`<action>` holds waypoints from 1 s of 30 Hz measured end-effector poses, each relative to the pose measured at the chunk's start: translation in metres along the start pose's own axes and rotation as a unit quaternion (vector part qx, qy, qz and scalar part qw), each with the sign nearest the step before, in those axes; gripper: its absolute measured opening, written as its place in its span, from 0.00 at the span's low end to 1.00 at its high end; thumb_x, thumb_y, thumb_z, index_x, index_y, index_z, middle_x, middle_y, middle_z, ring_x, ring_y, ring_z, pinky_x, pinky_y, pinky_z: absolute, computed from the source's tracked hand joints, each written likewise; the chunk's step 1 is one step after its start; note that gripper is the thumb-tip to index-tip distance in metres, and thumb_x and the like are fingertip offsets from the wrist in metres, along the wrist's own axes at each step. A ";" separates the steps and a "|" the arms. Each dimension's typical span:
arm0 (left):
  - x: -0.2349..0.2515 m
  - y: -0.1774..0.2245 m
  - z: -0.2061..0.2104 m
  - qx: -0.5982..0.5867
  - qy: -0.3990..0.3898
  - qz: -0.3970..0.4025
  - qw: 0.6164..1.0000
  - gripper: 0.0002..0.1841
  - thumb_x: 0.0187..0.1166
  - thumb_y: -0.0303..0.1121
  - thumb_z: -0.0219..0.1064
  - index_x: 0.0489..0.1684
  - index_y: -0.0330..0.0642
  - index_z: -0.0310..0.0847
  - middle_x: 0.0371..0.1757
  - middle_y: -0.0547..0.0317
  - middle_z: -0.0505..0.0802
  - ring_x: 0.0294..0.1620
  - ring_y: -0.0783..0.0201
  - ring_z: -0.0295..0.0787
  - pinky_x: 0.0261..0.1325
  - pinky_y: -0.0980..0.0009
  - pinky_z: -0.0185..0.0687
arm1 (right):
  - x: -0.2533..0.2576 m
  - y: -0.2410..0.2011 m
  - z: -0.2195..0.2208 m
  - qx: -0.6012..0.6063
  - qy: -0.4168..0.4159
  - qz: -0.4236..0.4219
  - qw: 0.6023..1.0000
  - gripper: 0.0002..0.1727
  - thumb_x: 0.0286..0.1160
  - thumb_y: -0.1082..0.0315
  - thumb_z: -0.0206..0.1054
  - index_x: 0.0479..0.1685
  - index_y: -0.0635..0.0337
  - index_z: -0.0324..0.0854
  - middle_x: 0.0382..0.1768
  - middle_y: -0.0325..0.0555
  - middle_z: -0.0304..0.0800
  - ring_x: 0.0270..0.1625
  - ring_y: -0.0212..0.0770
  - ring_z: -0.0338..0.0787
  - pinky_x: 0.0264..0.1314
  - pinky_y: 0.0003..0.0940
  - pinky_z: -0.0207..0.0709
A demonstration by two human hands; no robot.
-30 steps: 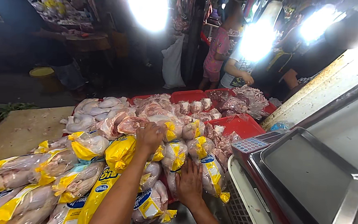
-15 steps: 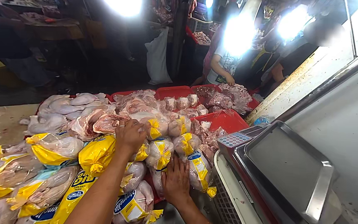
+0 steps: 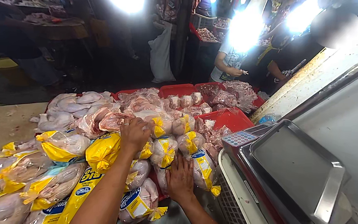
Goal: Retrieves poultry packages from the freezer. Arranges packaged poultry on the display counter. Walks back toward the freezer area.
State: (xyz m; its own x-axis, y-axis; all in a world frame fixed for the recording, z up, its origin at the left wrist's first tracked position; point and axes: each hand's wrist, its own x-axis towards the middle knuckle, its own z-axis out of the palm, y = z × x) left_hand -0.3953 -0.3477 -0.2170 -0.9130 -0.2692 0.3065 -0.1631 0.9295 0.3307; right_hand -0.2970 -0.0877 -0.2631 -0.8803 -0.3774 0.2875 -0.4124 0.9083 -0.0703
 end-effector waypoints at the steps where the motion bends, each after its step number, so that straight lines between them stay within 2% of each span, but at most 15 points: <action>1: 0.000 0.001 -0.001 0.000 -0.001 0.000 1.000 0.20 0.77 0.55 0.59 0.57 0.64 0.92 0.68 0.65 0.86 0.81 0.49 0.68 0.77 0.37 0.62 | 0.000 0.000 0.000 0.002 -0.002 0.001 1.000 0.34 0.84 0.39 0.44 0.85 0.38 0.73 0.84 0.47 0.74 0.83 0.53 0.75 0.89 0.68 0.51; 7: -0.004 0.001 -0.005 -0.008 -0.005 0.002 1.000 0.19 0.80 0.50 0.56 0.56 0.61 0.93 0.68 0.63 0.87 0.80 0.47 0.69 0.76 0.38 0.62 | -0.002 -0.003 -0.001 0.003 -0.013 0.003 1.000 0.33 0.86 0.41 0.44 0.87 0.37 0.71 0.84 0.46 0.74 0.83 0.52 0.75 0.89 0.67 0.50; 9: -0.006 0.000 -0.005 -0.017 0.003 0.010 1.000 0.20 0.83 0.46 0.52 0.55 0.59 0.93 0.66 0.62 0.88 0.78 0.46 0.70 0.74 0.38 0.64 | -0.003 -0.003 0.000 0.017 -0.007 0.001 1.000 0.30 0.86 0.46 0.47 0.84 0.38 0.74 0.84 0.46 0.74 0.83 0.52 0.75 0.89 0.67 0.51; 11: -0.002 0.006 -0.012 -0.063 0.010 0.011 0.998 0.19 0.84 0.38 0.51 0.56 0.53 0.92 0.66 0.57 0.89 0.78 0.44 0.72 0.75 0.35 0.63 | 0.002 0.000 -0.007 0.051 0.041 -0.002 0.998 0.25 0.81 0.58 0.55 0.76 0.42 0.83 0.78 0.48 0.81 0.78 0.53 0.81 0.86 0.66 0.59; 13: 0.000 0.011 -0.028 -0.155 0.002 -0.007 0.988 0.21 0.82 0.31 0.52 0.65 0.43 0.88 0.70 0.46 0.88 0.80 0.42 0.73 0.79 0.35 0.63 | 0.003 0.005 -0.018 0.111 0.081 -0.018 0.990 0.24 0.77 0.67 0.57 0.71 0.49 0.87 0.73 0.51 0.86 0.74 0.55 0.85 0.82 0.67 0.66; 15: -0.008 0.015 -0.058 -0.230 -0.016 -0.051 0.972 0.26 0.80 0.29 0.57 0.81 0.41 0.74 0.82 0.42 0.78 0.87 0.45 0.67 0.87 0.43 0.60 | -0.005 0.012 -0.024 0.194 0.079 -0.036 0.977 0.25 0.78 0.68 0.54 0.71 0.53 0.86 0.73 0.51 0.86 0.77 0.54 0.83 0.83 0.61 0.68; 17: -0.033 0.028 -0.092 -0.188 -0.024 -0.060 0.980 0.35 0.75 0.37 0.66 0.88 0.46 0.66 0.90 0.47 0.68 0.93 0.46 0.55 0.91 0.43 0.54 | -0.023 0.019 -0.035 0.281 0.057 -0.035 0.957 0.25 0.80 0.65 0.55 0.73 0.55 0.85 0.76 0.52 0.83 0.83 0.53 0.77 0.87 0.53 0.68; 18: -0.052 0.037 -0.109 -0.139 -0.033 -0.048 0.989 0.36 0.76 0.42 0.66 0.89 0.48 0.65 0.92 0.49 0.65 0.94 0.44 0.50 0.91 0.41 0.50 | -0.037 0.020 -0.046 0.313 0.044 -0.029 0.948 0.25 0.80 0.63 0.56 0.74 0.55 0.84 0.79 0.53 0.80 0.85 0.53 0.75 0.88 0.50 0.68; 20: -0.107 0.053 -0.125 -0.055 -0.070 -0.024 0.996 0.34 0.81 0.50 0.61 0.89 0.52 0.67 0.93 0.53 0.64 0.95 0.42 0.48 0.90 0.36 0.48 | -0.076 0.021 -0.070 0.364 0.010 -0.009 0.931 0.26 0.79 0.62 0.58 0.76 0.55 0.83 0.81 0.55 0.77 0.86 0.52 0.72 0.88 0.49 0.68; 22: -0.155 0.055 -0.121 -0.006 -0.133 -0.008 0.991 0.34 0.83 0.53 0.61 0.88 0.51 0.67 0.93 0.49 0.63 0.94 0.35 0.47 0.86 0.28 0.48 | -0.117 0.021 -0.087 0.390 -0.037 0.011 0.920 0.28 0.76 0.61 0.60 0.77 0.54 0.82 0.83 0.55 0.74 0.86 0.51 0.72 0.87 0.49 0.70; 24: -0.182 0.043 -0.109 0.004 -0.146 0.016 0.989 0.34 0.81 0.52 0.67 0.86 0.48 0.71 0.92 0.42 0.64 0.92 0.29 0.48 0.85 0.24 0.47 | -0.156 0.019 -0.097 0.403 -0.089 0.023 0.911 0.28 0.75 0.60 0.62 0.77 0.52 0.82 0.83 0.53 0.74 0.84 0.50 0.75 0.84 0.50 0.72; 25: -0.193 0.041 -0.109 -0.007 -0.125 0.027 0.992 0.34 0.80 0.50 0.69 0.85 0.47 0.71 0.92 0.40 0.64 0.92 0.29 0.48 0.86 0.25 0.46 | -0.173 0.019 -0.102 0.404 -0.122 0.021 0.907 0.27 0.76 0.59 0.61 0.77 0.50 0.82 0.82 0.51 0.76 0.83 0.48 0.77 0.82 0.49 0.74; 27: -0.217 0.052 -0.120 -0.056 -0.071 0.028 0.996 0.33 0.81 0.47 0.65 0.86 0.45 0.70 0.91 0.41 0.64 0.94 0.36 0.49 0.92 0.36 0.46 | -0.204 0.021 -0.112 0.412 -0.200 0.012 0.889 0.25 0.80 0.58 0.59 0.76 0.48 0.83 0.79 0.45 0.81 0.79 0.42 0.80 0.80 0.45 0.76; 29: -0.248 0.070 -0.135 -0.101 -0.066 0.019 0.992 0.33 0.84 0.46 0.60 0.88 0.42 0.65 0.92 0.44 0.64 0.94 0.46 0.52 0.93 0.47 0.50 | -0.229 0.025 -0.124 0.415 -0.260 0.000 0.872 0.23 0.85 0.59 0.57 0.74 0.51 0.84 0.73 0.43 0.86 0.75 0.39 0.84 0.79 0.40 0.77; 30: -0.267 0.078 -0.139 -0.124 -0.070 0.017 0.990 0.33 0.85 0.46 0.59 0.89 0.41 0.64 0.92 0.45 0.65 0.93 0.49 0.56 0.92 0.49 0.54 | -0.242 0.029 -0.128 0.400 -0.269 -0.003 0.876 0.23 0.85 0.59 0.57 0.73 0.51 0.85 0.71 0.43 0.88 0.75 0.39 0.85 0.81 0.41 0.75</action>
State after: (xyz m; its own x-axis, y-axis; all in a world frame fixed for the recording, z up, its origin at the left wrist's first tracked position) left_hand -0.1124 -0.2382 -0.1491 -0.9619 -0.1855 0.2009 -0.0502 0.8420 0.5371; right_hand -0.0664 0.0533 -0.2119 -0.7729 -0.6065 -0.1863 -0.2602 0.5708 -0.7788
